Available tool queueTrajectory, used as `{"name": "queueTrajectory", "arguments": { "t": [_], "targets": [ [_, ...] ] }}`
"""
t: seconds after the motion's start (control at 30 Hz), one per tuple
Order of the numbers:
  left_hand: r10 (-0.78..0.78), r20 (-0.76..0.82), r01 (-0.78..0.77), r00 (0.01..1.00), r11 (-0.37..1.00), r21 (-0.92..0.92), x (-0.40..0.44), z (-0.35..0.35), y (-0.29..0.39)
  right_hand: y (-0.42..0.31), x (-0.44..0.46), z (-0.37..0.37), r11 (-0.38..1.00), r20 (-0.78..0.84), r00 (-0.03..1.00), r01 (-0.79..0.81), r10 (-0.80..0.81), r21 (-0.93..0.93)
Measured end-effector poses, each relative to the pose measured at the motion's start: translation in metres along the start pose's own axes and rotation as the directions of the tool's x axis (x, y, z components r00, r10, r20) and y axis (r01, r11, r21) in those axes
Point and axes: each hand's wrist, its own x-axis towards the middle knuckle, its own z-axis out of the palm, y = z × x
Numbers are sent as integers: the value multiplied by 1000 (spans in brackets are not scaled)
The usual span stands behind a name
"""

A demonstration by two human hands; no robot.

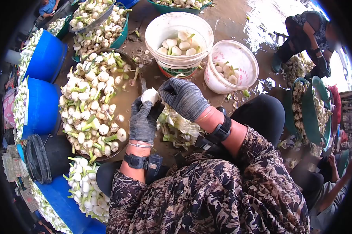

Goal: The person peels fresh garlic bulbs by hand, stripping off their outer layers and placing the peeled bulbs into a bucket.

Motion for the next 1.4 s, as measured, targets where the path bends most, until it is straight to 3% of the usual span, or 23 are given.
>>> {"name": "queueTrajectory", "arguments": {
  "t": [0.1,0.17,0.23,0.27,0.37,0.47,0.5,0.57,0.6,0.63,0.73,0.77,0.83,0.9,0.97,1.03,1.1,1.17,1.27,1.4],
  "targets": [
    [25,2,-25,1000,995,98,0,5,3,3,1,12,993,-77,993,79,-86,-91],
    [26,15,-28,1000,985,170,0,2,2,2,1,18,961,-108,988,76,-108,-265],
    [113,8,-105,994,887,451,3,-8,-1,3,3,22,948,-124,983,93,-136,-303],
    [110,7,-102,994,887,450,3,-14,-3,3,4,23,942,-110,987,74,-116,-328],
    [140,16,-134,990,902,411,-3,-15,-1,12,6,26,949,-120,981,112,-153,-296],
    [96,168,-106,981,993,47,-8,-12,4,20,12,19,993,-129,991,-34,20,-110],
    [96,168,-106,981,993,48,-10,-11,9,31,17,17,979,-183,983,-12,-25,-202],
    [-33,223,71,974,984,-164,-13,-6,22,60,31,8,943,-247,966,-145,70,-300],
    [-52,208,93,977,977,-191,-12,-9,23,63,35,-1,908,-221,954,-268,203,-322],
    [-47,210,88,977,978,-191,-11,-12,24,64,34,-3,909,-221,955,-263,198,-322],
    [-71,156,99,985,979,-176,-8,-15,24,41,19,-2,998,-232,971,59,-57,0],
    [-61,152,86,986,983,-164,-8,-13,23,20,17,-5,998,-231,971,57,-56,-1],
    [-64,154,87,986,986,-146,-9,-11,19,-9,11,-10,850,-128,860,446,-494,-281],
    [-60,233,93,971,986,-136,-7,-10,17,-13,7,-7,864,-97,880,427,-465,-266],
    [-49,227,76,973,991,-112,-8,-6,16,-16,4,-5,873,-55,893,422,-447,-245],
    [51,165,-52,985,999,6,-7,-4,15,-18,0,-2,938,-91,944,296,-316,-181],
    [76,139,-84,987,995,50,-9,-4,16,-20,-3,2,958,-91,963,235,-253,-166],
    [157,111,-183,981,940,287,-8,-4,17,-18,-4,6,969,-96,978,163,-183,-187],
    [189,121,-223,974,882,415,-8,-7,14,-15,-5,11,960,-120,969,187,-215,-210],
    [120,109,-152,987,923,354,-9,-11,16,-9,-2,10,986,-61,992,104,-113,-129]
  ]
}}
